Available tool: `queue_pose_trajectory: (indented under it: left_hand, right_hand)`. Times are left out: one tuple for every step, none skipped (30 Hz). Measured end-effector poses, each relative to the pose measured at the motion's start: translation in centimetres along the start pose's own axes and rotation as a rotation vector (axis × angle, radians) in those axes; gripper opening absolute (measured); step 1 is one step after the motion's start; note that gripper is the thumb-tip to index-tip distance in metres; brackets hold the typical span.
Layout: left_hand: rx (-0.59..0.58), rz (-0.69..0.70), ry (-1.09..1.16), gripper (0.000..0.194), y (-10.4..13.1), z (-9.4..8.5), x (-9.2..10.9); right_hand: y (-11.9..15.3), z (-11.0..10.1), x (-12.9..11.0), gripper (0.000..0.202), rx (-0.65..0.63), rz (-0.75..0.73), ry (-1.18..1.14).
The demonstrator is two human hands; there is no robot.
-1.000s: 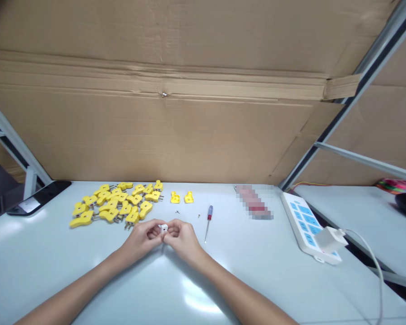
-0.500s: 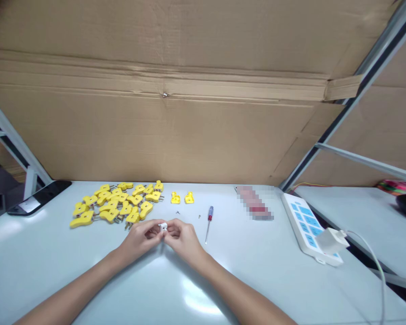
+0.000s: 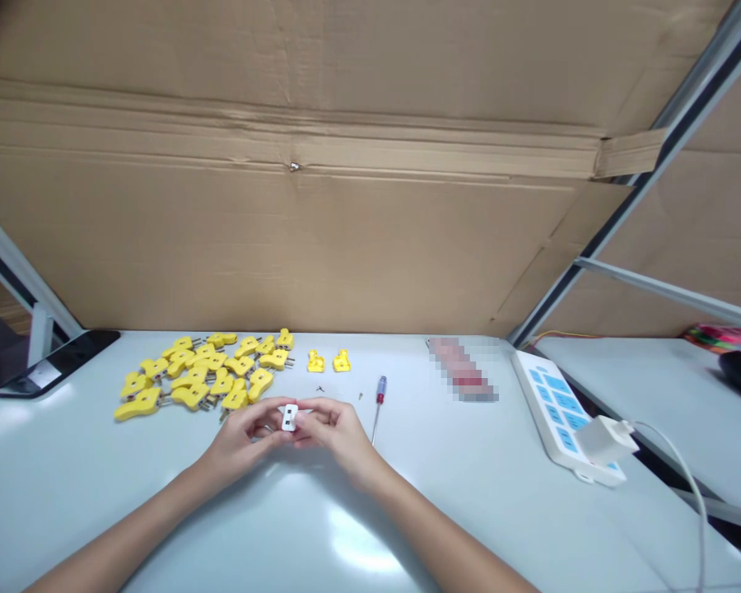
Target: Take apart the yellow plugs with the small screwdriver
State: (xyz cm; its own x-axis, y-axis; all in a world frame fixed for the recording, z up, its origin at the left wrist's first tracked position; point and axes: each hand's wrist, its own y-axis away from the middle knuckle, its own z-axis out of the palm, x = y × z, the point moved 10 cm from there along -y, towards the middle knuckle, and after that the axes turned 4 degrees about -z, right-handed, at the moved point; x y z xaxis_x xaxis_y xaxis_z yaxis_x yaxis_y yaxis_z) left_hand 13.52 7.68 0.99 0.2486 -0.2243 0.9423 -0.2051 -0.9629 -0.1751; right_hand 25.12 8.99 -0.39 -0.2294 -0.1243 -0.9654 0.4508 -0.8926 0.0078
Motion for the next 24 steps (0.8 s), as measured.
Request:
queue_pose_trajectory:
  left_hand:
    - [0.01, 0.002, 0.0, 0.035, 0.0, -0.1, 0.1]
    - [0.019, 0.005, 0.005, 0.034, 0.0, -0.2, 0.2]
    - [0.027, 0.009, 0.012, 0.034, 0.0, -0.3, 0.3]
    - [0.031, 0.014, 0.019, 0.034, 0.0, -0.3, 0.4]
    - [0.03, 0.016, 0.025, 0.034, 0.0, -0.3, 0.5]
    - [0.027, 0.016, 0.03, 0.033, 0.1, -0.3, 0.6]
    - [0.024, 0.015, 0.035, 0.034, 0.1, -0.2, 0.6]
    - [0.02, 0.013, 0.039, 0.034, 0.1, -0.2, 0.6]
    - [0.018, 0.012, 0.04, 0.034, 0.1, -0.2, 0.6]
    - [0.018, 0.011, 0.039, 0.034, 0.2, -0.2, 0.5]
    - [0.019, 0.011, 0.034, 0.034, 0.2, -0.2, 0.5]
    - [0.023, 0.011, 0.028, 0.034, 0.2, -0.2, 0.5]
    - [0.025, 0.011, 0.025, 0.034, 0.2, -0.3, 0.5]
    - [0.026, 0.01, 0.025, 0.034, 0.2, -0.3, 0.4]
    - [0.024, 0.01, 0.028, 0.034, 0.2, -0.3, 0.4]
    - [0.021, 0.008, 0.038, 0.034, 0.2, -0.3, 0.4]
    - [0.016, 0.002, 0.055, 0.034, 0.2, -0.3, 0.3]
    - [0.012, -0.009, 0.08, 0.034, 0.1, -0.2, 0.1]
    - [0.008, -0.026, 0.115, 0.034, 0.1, -0.2, -0.1]
    - [0.0, -0.048, 0.16, 0.035, 0.1, -0.1, -0.3]
    - [-0.01, -0.071, 0.212, 0.036, 0.1, 0.1, -0.6]
    - [-0.024, -0.089, 0.267, 0.038, 0.2, 0.3, -0.7]
    - [-0.041, -0.101, 0.32, 0.04, 0.2, 0.5, -0.8]
    - [-0.058, -0.105, 0.367, 0.041, 0.2, 0.8, -0.8]
  right_hand:
    - [0.0, 0.0, 0.0, 0.042, -0.006, -0.011, 0.005]
    - [0.0, 0.0, -0.1, 0.042, -0.011, -0.025, 0.013]
    - [0.0, -0.1, -0.1, 0.042, -0.015, -0.038, 0.021]
    - [0.0, -0.1, -0.2, 0.041, -0.018, -0.049, 0.029]
    - [0.0, -0.1, -0.3, 0.04, -0.02, -0.056, 0.036]
    - [0.1, -0.1, -0.4, 0.04, -0.021, -0.06, 0.04]
    - [0.1, -0.1, -0.4, 0.039, -0.02, -0.061, 0.042]
    - [0.1, -0.1, -0.4, 0.039, -0.018, -0.061, 0.043]
    - [0.1, -0.1, -0.4, 0.039, -0.018, -0.062, 0.043]
    - [0.1, 0.0, -0.4, 0.038, -0.02, -0.063, 0.043]
    - [0.1, 0.0, -0.4, 0.038, -0.022, -0.066, 0.042]
    - [0.0, 0.0, -0.4, 0.038, -0.027, -0.07, 0.044]
    - [0.0, 0.1, -0.4, 0.038, -0.034, -0.076, 0.048]
    - [0.0, 0.1, -0.4, 0.037, -0.043, -0.082, 0.052]
    - [0.0, 0.2, -0.4, 0.038, -0.05, -0.087, 0.056]
    - [0.0, 0.2, -0.4, 0.038, -0.056, -0.091, 0.059]
    - [0.0, 0.2, -0.4, 0.038, -0.062, -0.093, 0.062]
    - [0.0, 0.3, -0.3, 0.039, -0.068, -0.091, 0.07]
    - [0.0, 0.3, -0.4, 0.038, -0.071, -0.095, 0.09]
    - [0.1, 0.2, -0.6, 0.037, -0.064, -0.116, 0.131]
    - [0.1, 0.0, -1.0, 0.034, -0.05, -0.153, 0.193]
    - [0.2, -0.1, -1.5, 0.031, -0.027, -0.206, 0.269]
    - [0.4, -0.3, -2.2, 0.028, 0.003, -0.268, 0.347]
    - [0.6, -0.4, -2.9, 0.025, 0.034, -0.33, 0.418]
